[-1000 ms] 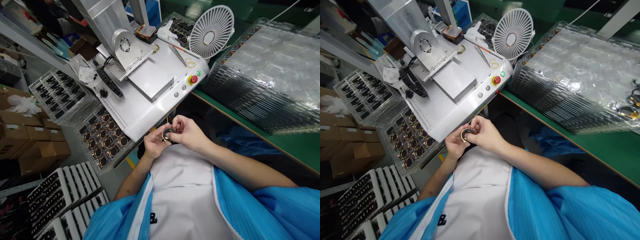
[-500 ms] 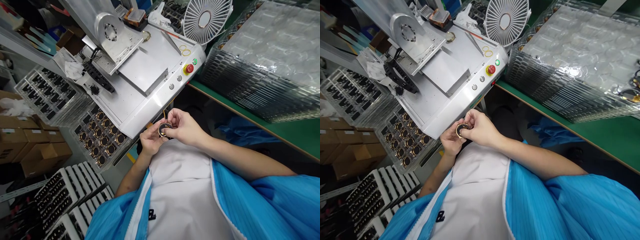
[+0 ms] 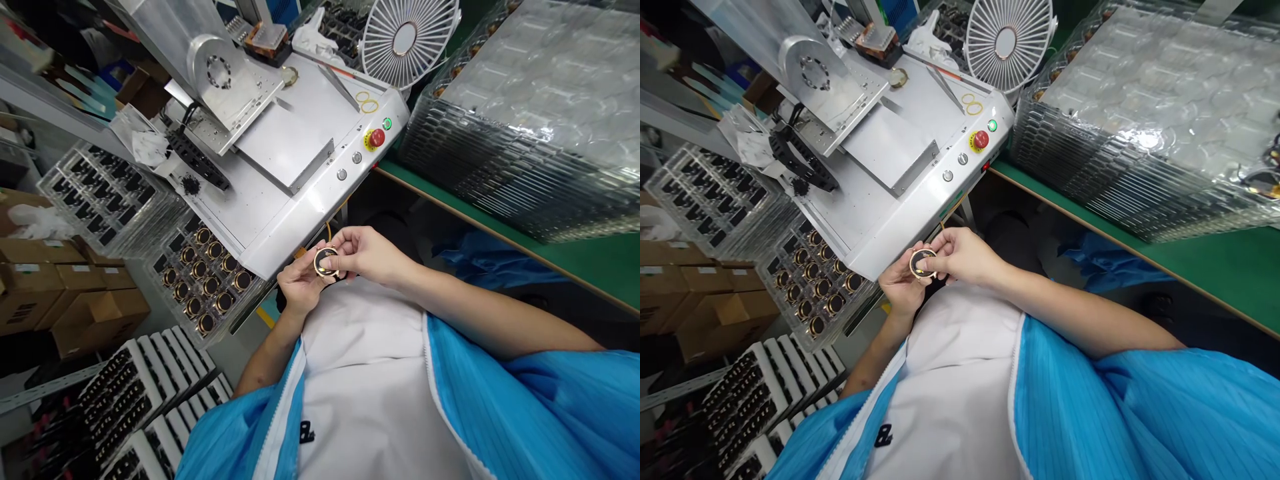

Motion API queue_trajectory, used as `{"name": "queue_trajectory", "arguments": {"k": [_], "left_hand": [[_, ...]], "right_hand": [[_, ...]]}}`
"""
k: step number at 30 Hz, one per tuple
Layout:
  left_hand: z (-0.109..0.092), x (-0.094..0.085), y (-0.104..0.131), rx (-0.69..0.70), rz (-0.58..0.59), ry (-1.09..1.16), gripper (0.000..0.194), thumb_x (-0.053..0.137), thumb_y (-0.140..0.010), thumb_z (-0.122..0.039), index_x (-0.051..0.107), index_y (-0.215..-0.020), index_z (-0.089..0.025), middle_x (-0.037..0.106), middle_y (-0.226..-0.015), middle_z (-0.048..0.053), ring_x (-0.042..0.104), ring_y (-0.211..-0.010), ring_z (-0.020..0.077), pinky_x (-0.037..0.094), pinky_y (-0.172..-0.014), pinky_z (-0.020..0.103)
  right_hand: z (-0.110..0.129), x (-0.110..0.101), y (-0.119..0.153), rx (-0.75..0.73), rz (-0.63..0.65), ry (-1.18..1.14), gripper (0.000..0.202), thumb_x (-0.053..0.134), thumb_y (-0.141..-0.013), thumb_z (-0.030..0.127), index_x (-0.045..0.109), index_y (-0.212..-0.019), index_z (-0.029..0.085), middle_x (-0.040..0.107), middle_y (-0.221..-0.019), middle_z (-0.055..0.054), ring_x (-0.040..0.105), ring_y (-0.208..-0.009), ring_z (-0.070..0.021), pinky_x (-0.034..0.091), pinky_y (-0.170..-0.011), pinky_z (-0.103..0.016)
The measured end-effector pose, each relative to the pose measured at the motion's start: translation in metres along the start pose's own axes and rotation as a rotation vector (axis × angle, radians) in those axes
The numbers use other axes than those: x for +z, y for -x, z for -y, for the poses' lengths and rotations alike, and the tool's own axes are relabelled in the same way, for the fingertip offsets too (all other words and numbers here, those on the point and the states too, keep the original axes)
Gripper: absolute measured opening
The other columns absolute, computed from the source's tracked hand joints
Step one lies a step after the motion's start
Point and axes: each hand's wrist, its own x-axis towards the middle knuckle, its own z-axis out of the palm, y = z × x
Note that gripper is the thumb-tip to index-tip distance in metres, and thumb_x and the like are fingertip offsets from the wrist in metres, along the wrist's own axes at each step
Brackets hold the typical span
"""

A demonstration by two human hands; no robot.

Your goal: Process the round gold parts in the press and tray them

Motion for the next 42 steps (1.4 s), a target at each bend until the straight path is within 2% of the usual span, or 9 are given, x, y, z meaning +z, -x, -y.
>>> {"name": "queue_trajectory", "arguments": {"k": [8,16,20,22,26,30,34,39,42], "left_hand": [[-0.002,0.001,-0.002,-0.011,-0.006,-0.098,0.056,0.100,-0.064,-0.034,0.080,-0.116,-0.034,0.083,-0.111,0.005,0.081,-0.102,0.0273,0.069,-0.092,0.040],[-0.010,0.009,-0.009,-0.026,-0.169,-0.057,0.045,0.091,-0.078,-0.032,0.078,-0.121,-0.028,0.081,-0.120,0.009,0.078,-0.112,0.0281,0.066,-0.097,0.039],[-0.020,0.004,-0.011,-0.101,-0.102,0.033,0.038,0.085,-0.085,-0.032,0.076,-0.122,-0.028,0.079,-0.123,0.009,0.076,-0.117,0.0299,0.062,-0.104,0.046],[-0.024,0.000,-0.010,-0.162,-0.052,0.065,0.037,0.084,-0.087,-0.032,0.075,-0.122,-0.029,0.077,-0.123,0.008,0.079,-0.109,0.0289,0.066,-0.096,0.044],[-0.027,-0.004,-0.007,-0.165,-0.017,0.022,0.055,0.089,-0.080,-0.024,0.071,-0.131,-0.033,0.077,-0.121,0.006,0.081,-0.093,0.0194,0.067,-0.083,0.030],[-0.027,-0.005,-0.008,-0.062,-0.051,-0.075,0.068,0.091,-0.075,-0.016,0.067,-0.137,-0.030,0.079,-0.119,0.008,0.079,-0.100,0.0180,0.065,-0.088,0.028],[-0.025,-0.004,-0.011,-0.003,-0.055,-0.170,0.071,0.092,-0.074,-0.016,0.065,-0.140,-0.025,0.079,-0.121,0.012,0.079,-0.106,0.0212,0.065,-0.090,0.029],[-0.025,0.001,-0.013,0.039,-0.064,-0.266,0.075,0.091,-0.076,-0.021,0.059,-0.144,-0.022,0.078,-0.123,0.015,0.079,-0.107,0.0230,0.065,-0.090,0.030],[-0.027,0.003,-0.013,0.064,-0.064,-0.342,0.075,0.090,-0.077,-0.024,0.057,-0.145,-0.022,0.077,-0.125,0.016,0.078,-0.111,0.0248,0.065,-0.093,0.033]], "right_hand": [[-0.005,0.001,-0.002,-0.020,0.053,-0.119,0.067,0.100,-0.049,0.058,0.048,-0.060,0.018,0.062,-0.049,0.000,0.056,-0.039,-0.0103,0.052,-0.037,-0.020],[0.018,-0.009,-0.029,-0.046,0.026,0.124,0.059,0.101,-0.055,0.051,0.063,-0.082,0.015,0.067,-0.057,-0.001,0.061,-0.046,-0.0130,0.051,-0.037,-0.020],[0.061,-0.035,-0.069,-0.181,-0.302,0.128,0.044,0.092,-0.079,0.041,0.056,-0.088,0.019,0.064,-0.056,0.002,0.053,-0.040,-0.0094,0.043,-0.035,-0.018],[0.082,-0.045,-0.087,-0.217,-0.431,0.103,0.034,0.081,-0.091,0.036,0.052,-0.084,0.020,0.060,-0.052,0.003,0.049,-0.038,-0.0087,0.040,-0.034,-0.017],[0.102,-0.055,-0.107,-0.231,-0.476,0.126,0.031,0.068,-0.099,0.022,0.051,-0.074,0.019,0.055,-0.049,0.003,0.042,-0.035,-0.0078,0.036,-0.035,-0.019],[0.100,-0.053,-0.109,-0.273,-0.468,0.174,0.035,0.065,-0.098,0.013,0.050,-0.067,0.019,0.052,-0.049,0.003,0.038,-0.036,-0.0062,0.033,-0.036,-0.019],[0.100,-0.053,-0.107,-0.267,-0.529,0.216,0.032,0.065,-0.101,0.020,0.052,-0.071,0.018,0.053,-0.052,0.004,0.040,-0.039,-0.0058,0.034,-0.038,-0.020],[0.106,-0.054,-0.097,-0.345,-0.421,0.268,0.031,0.062,-0.102,0.020,0.052,-0.072,0.016,0.052,-0.055,0.005,0.042,-0.044,-0.0019,0.035,-0.047,-0.018],[0.095,-0.044,-0.080,-0.407,-0.402,0.241,0.034,0.073,-0.095,0.026,0.052,-0.069,0.018,0.053,-0.051,0.004,0.042,-0.042,-0.0043,0.034,-0.043,-0.020]]}}
